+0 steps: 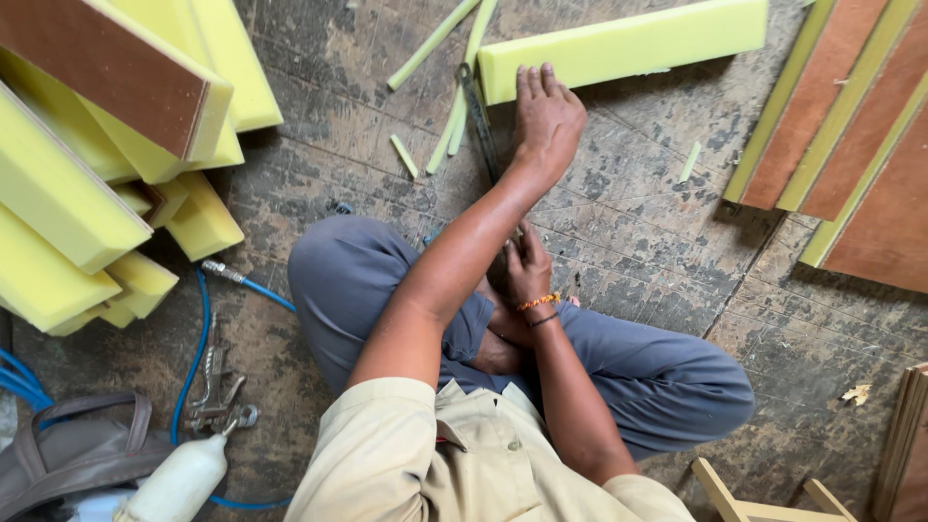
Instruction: The person sits cross-legged on the floor and cuts long yellow foam strips into narrower pieces using a long knife, pulling the blade through the foam by hand. Cut pieces and scraps are set aside and finished strips are stacked with a pile of foam-covered boards.
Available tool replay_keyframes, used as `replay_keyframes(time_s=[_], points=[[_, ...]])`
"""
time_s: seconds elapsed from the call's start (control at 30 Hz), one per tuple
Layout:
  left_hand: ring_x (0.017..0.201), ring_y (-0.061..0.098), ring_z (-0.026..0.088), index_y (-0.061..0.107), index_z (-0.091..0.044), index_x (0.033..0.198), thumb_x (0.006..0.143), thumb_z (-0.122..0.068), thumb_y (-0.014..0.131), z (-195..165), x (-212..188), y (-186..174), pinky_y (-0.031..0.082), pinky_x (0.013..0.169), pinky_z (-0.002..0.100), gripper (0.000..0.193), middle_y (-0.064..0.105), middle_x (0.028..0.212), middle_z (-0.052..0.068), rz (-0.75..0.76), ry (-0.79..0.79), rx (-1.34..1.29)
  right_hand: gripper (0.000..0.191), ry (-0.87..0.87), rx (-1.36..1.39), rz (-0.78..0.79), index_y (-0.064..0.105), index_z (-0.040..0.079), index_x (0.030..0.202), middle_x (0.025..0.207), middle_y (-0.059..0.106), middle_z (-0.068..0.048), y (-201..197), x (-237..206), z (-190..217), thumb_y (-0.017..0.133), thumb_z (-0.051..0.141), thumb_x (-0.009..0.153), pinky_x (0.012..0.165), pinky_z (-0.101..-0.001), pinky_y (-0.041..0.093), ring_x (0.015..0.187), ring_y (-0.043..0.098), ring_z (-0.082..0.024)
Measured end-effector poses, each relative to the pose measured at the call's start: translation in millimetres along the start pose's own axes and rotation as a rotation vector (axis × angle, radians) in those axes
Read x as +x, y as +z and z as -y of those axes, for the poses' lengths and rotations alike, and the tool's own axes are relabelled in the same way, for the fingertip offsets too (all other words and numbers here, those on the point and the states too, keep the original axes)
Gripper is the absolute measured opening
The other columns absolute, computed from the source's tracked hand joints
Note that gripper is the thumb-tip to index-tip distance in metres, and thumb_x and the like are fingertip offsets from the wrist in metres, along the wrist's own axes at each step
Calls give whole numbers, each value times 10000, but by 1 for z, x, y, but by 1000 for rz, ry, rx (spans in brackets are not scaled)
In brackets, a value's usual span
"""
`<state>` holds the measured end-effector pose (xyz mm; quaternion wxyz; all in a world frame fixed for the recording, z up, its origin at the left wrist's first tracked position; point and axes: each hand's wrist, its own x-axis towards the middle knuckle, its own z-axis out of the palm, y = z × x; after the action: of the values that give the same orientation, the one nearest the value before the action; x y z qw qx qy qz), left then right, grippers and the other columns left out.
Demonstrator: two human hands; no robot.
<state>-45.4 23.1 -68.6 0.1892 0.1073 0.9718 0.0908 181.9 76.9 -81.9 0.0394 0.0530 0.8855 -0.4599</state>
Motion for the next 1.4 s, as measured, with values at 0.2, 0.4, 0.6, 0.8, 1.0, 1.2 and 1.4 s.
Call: replay_keyframes(time_s=[0.2, 0.4, 0.6, 0.8, 1.0, 1.2, 1.4], points=[[1356, 468, 432, 372, -127, 1452, 725, -61, 712, 10, 19, -3, 315, 1094, 600, 805, 464, 1493, 234, -428, -71, 59, 460, 73, 7, 30, 585, 110, 1401, 1047, 730, -186, -16, -6, 14, 709, 85, 958, 759, -371, 582, 871, 742, -278], [1231, 533, 380, 341, -117, 1545, 871, -61, 704, 22, 46, -27, 385, 1065, 672, 768, 538, 1353, 210, -93, 17, 22, 467, -120, -152, 50, 596, 124, 1400, 1039, 725, -192, -19, -11, 17, 719, 87, 952, 780, -392, 568, 897, 727, -320], [1106, 593, 364, 523, -140, 1350, 654, -116, 771, 37, 52, -98, 508, 794, 532, 739, 600, 1224, 179, -274, 157, 69, 406, 4, 297, 336, 639, 60, 1345, 1067, 719, -78, -21, 14, -27, 688, 34, 943, 780, -332, 572, 907, 684, -201], [929, 664, 256, 608, -143, 1309, 713, -428, 818, 121, -1, -178, 595, 750, 430, 693, 657, 1088, 129, -205, 140, -324, 451, 627, 744, 303, 670, 0, 1302, 808, 669, -8, -86, 95, -64, 618, -3, 854, 524, -238, 424, 580, 513, -78], [1154, 677, 254, 484, -148, 1505, 753, -250, 935, 178, -89, -193, 627, 911, 417, 883, 652, 1309, 99, -552, 151, -553, 336, 430, 1133, -164, 599, -21, 1327, 808, 627, -33, -120, 134, -50, 621, -18, 992, 507, -236, 439, 585, 531, -89], [1299, 615, 282, 425, -199, 1565, 776, -217, 1000, 196, -111, -160, 551, 1059, 489, 976, 586, 1405, 86, -712, 108, -570, 391, 480, 927, 383, 618, 18, 1318, 841, 660, 1, -54, 97, -27, 654, 23, 929, 566, -221, 437, 652, 554, -63], [1243, 625, 263, 415, -203, 1535, 710, -275, 990, 210, -102, -149, 560, 984, 463, 1008, 594, 1384, 69, -618, 17, -566, 379, 582, 558, 649, 693, 41, 1312, 831, 655, 15, -42, 98, -54, 643, 12, 937, 569, -218, 435, 645, 543, -51]])
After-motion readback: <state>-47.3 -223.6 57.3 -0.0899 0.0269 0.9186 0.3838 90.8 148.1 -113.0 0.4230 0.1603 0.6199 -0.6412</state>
